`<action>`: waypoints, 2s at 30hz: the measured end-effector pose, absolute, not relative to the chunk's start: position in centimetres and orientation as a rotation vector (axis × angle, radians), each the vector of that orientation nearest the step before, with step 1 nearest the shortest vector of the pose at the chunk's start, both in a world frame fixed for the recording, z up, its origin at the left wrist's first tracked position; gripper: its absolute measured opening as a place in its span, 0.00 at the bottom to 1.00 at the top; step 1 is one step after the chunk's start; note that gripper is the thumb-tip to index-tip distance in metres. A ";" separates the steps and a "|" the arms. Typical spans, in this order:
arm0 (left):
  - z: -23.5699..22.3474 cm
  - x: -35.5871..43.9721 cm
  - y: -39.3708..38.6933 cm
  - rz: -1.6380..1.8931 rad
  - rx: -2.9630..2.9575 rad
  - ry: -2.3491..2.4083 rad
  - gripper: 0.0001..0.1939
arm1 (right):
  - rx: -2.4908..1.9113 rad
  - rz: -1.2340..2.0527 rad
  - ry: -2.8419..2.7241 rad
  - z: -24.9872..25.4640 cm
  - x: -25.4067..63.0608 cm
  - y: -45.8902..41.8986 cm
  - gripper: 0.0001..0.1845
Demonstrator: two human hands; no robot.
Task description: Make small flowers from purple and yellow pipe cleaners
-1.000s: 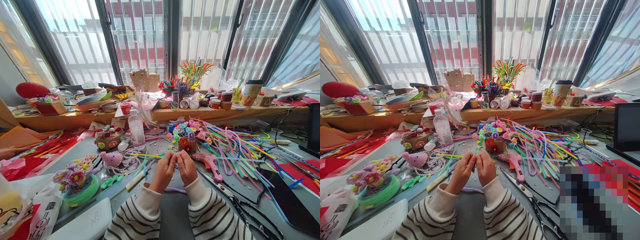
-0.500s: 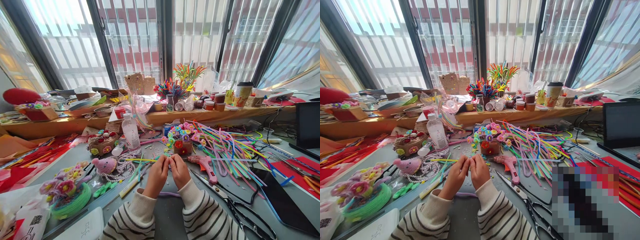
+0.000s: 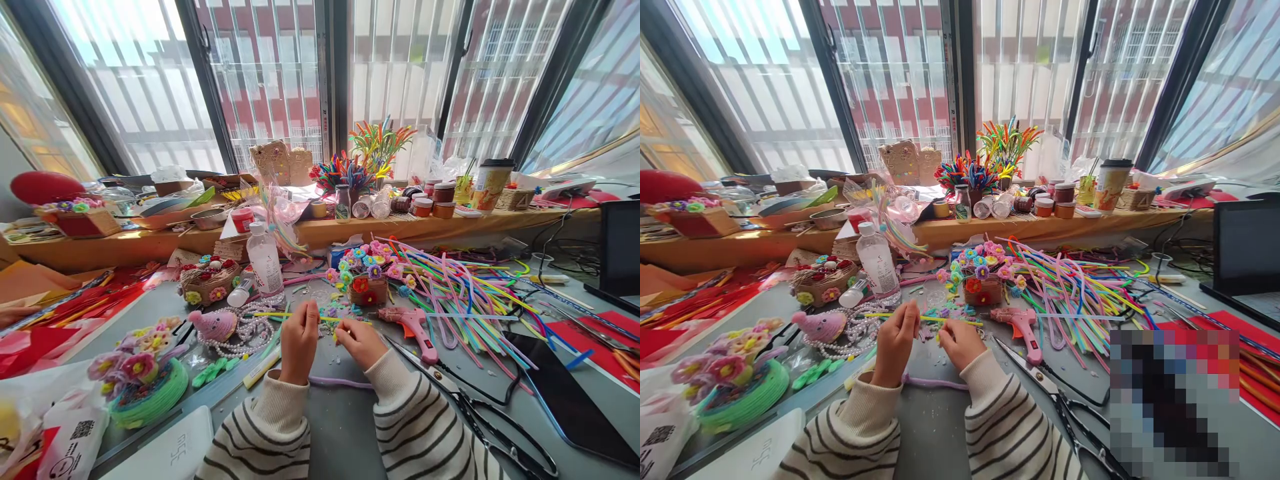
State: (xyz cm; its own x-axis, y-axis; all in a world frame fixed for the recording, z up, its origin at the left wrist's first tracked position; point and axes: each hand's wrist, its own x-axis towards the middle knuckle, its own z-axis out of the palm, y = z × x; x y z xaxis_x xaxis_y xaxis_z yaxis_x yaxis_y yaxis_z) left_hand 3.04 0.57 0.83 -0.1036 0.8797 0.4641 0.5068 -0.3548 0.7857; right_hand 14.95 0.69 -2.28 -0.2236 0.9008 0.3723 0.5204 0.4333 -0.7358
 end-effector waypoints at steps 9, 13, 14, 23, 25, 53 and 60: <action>1.2 2.5 0.4 1.675 1.635 1.539 0.16 | -1.030 0.409 -2.455 -4.7 13.4 -1.2 0.03; 1.5 2.7 0.3 1.724 1.560 1.464 0.16 | -1.109 0.516 -2.566 -3.9 13.6 -0.8 0.03; 1.6 2.7 0.3 1.735 1.537 1.451 0.16 | -1.132 0.555 -2.568 -3.5 13.7 -0.7 0.05; 1.4 2.9 0.4 1.728 1.495 1.404 0.16 | -0.988 0.699 -2.574 -3.2 13.2 -1.0 0.06; 1.4 2.8 0.4 1.724 1.504 1.403 0.16 | -0.986 0.680 -2.564 -3.4 12.6 -1.1 0.04; 0.6 3.5 1.2 1.215 1.174 1.112 0.14 | -0.979 0.534 -1.794 -0.9 15.0 0.3 0.06; 0.6 3.1 1.2 1.174 1.235 1.039 0.13 | -0.927 0.572 -1.845 -0.7 15.5 0.1 0.06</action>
